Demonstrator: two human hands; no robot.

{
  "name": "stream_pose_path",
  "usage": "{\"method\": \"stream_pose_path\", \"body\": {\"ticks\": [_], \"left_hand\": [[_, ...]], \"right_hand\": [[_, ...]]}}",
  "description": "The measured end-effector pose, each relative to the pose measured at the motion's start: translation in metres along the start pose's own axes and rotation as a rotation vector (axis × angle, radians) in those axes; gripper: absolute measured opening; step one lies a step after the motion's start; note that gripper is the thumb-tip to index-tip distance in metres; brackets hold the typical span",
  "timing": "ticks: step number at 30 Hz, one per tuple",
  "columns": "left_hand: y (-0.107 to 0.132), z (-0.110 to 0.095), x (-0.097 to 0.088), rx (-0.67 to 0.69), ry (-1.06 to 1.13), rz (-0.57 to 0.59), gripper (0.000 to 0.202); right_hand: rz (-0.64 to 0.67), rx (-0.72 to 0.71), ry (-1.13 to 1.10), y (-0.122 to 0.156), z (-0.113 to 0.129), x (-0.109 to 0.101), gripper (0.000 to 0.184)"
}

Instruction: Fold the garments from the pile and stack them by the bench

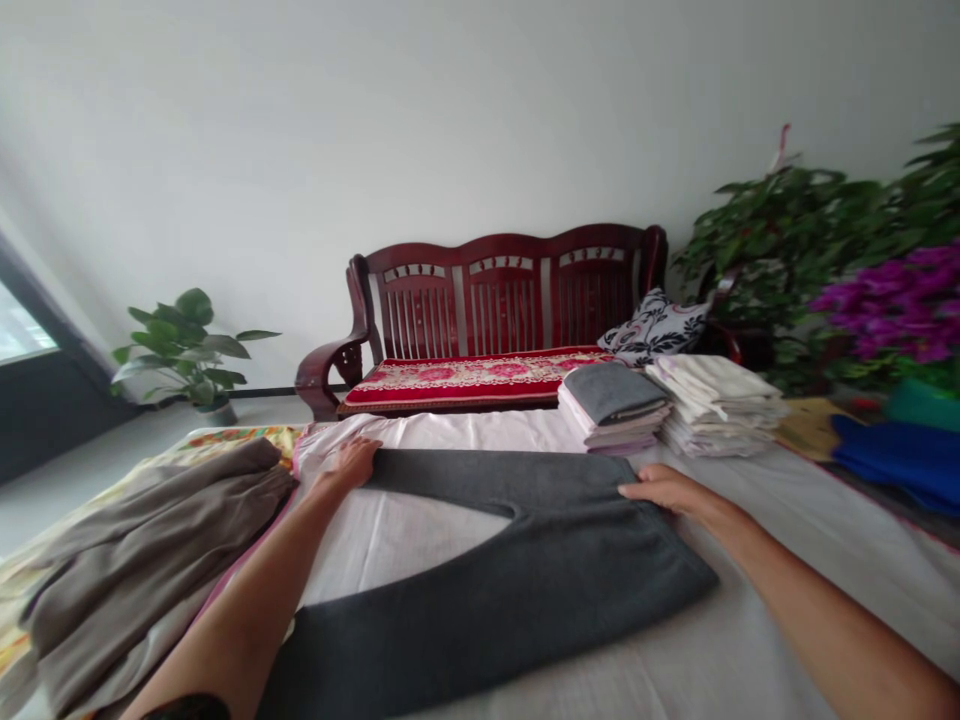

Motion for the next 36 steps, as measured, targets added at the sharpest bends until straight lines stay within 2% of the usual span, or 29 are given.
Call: {"method": "stream_pose_path", "body": {"ticks": [3, 8, 11, 14, 19, 23, 25, 28, 33, 36], "left_hand": [[-0.003, -0.005, -0.002, 0.042, -0.035, 0.012, 0.041], [-0.004, -0.017, -0.017, 0.103, -0.087, -0.029, 0.024], [0.001, -0.018, -0.036, 0.121, -0.12, -0.098, 0.023], [0.016, -0.019, -0.066, 0.185, -0.151, -0.211, 0.021], [0.067, -0.014, -0.115, 0.219, -0.121, -0.338, 0.016], [0.123, -0.001, -0.136, 0.137, -0.097, -0.393, 0.011], [0.153, 0.005, -0.14, 0.109, -0.083, -0.429, 0.006], [0.197, 0.014, -0.141, 0.08, -0.034, -0.49, 0.008], [0.246, 0.011, -0.13, 0.166, 0.074, -0.463, 0.008], [0.264, 0.003, -0.124, 0.233, 0.128, -0.409, 0.009]], "right_hand": [[0.108, 0.065, -0.07, 0.008, 0.002, 0.011, 0.033], [0.088, 0.052, -0.129, 0.021, 0.01, 0.012, 0.034], [0.099, 0.073, -0.131, 0.032, 0.014, 0.014, 0.035], [0.12, 0.067, -0.126, 0.043, 0.022, 0.015, 0.038], [0.093, -0.038, -0.152, 0.05, 0.031, 0.013, 0.046], [-0.145, -0.198, -0.037, 0.048, 0.032, -0.004, 0.04], [-0.267, -0.257, 0.052, 0.051, 0.031, -0.013, 0.034], [-0.365, -0.323, 0.127, 0.061, 0.028, -0.02, 0.026], [-0.347, -0.486, 0.135, 0.084, 0.037, -0.021, 0.019], [-0.341, -0.451, 0.105, 0.09, 0.035, -0.024, 0.023]]}}
Point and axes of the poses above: each hand's wrist, its own y-axis away from the middle knuckle, its own x-axis out of the palm, z = x × y, the point moved 10 cm from there along -y, towards the middle knuckle, and after that the axes turned 8 degrees about -z, right-handed, at the moved point
